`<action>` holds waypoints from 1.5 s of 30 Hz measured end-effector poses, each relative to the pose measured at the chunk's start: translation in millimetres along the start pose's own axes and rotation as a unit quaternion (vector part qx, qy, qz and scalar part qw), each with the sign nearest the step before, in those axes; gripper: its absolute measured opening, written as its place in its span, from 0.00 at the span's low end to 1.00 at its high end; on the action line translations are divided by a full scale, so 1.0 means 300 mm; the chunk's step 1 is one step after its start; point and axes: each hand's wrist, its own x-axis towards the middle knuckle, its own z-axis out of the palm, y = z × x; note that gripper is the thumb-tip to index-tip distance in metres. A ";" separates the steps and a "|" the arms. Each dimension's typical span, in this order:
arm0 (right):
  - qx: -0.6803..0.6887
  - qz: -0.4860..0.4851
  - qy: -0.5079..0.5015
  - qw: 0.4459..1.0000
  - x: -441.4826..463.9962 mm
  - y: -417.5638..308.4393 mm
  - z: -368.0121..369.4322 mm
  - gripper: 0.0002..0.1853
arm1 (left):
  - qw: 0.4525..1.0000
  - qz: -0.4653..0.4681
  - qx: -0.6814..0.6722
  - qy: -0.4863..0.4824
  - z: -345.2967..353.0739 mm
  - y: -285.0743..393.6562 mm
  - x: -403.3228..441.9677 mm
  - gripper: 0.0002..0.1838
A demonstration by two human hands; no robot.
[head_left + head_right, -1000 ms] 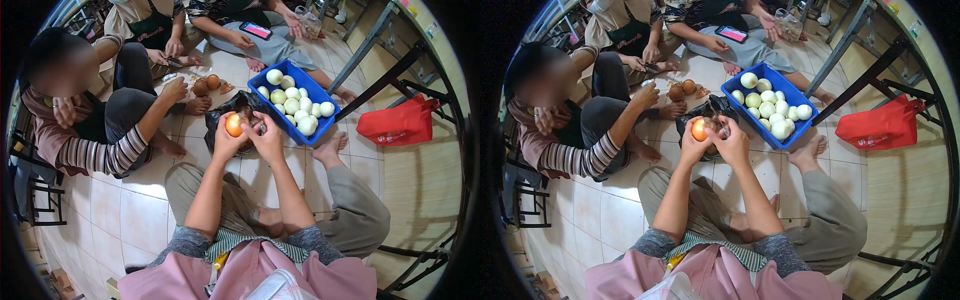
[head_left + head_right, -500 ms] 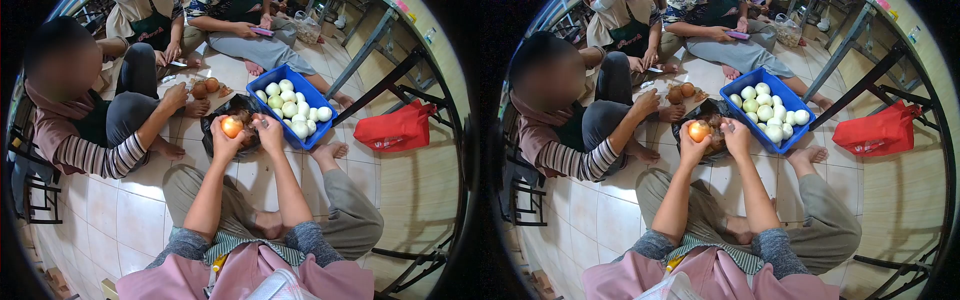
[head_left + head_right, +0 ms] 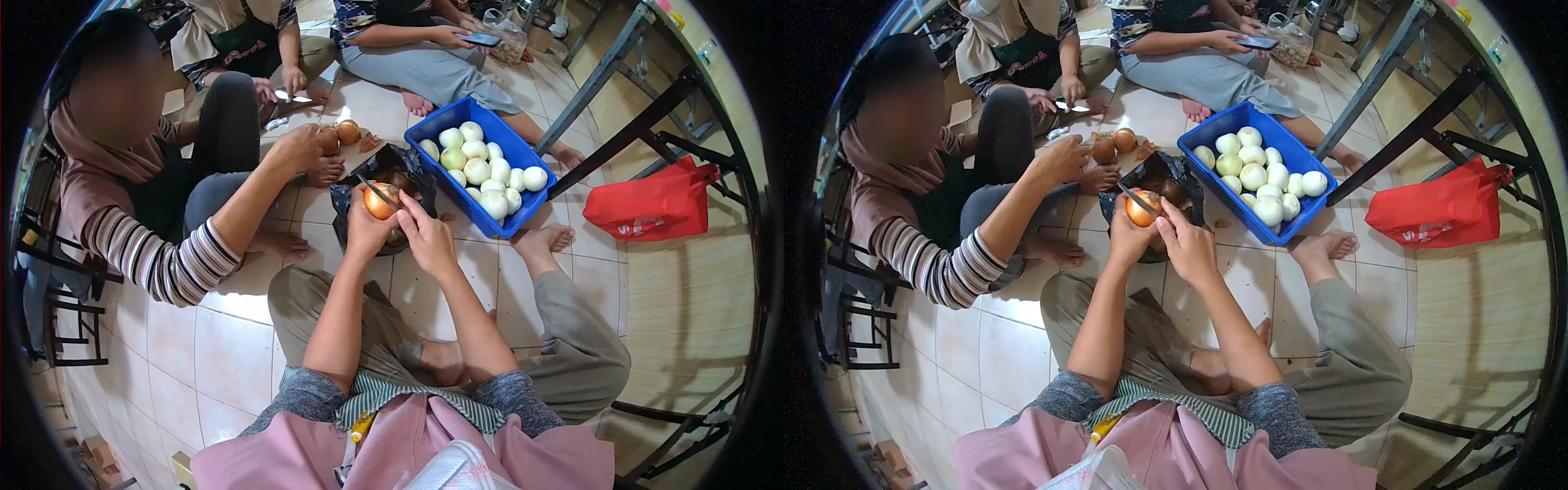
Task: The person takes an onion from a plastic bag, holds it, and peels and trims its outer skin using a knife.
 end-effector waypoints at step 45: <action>-0.021 0.027 0.108 0.994 -0.085 -0.078 0.067 0.23 | 0.906 -0.172 -0.384 0.057 0.052 -0.049 -0.043 0.20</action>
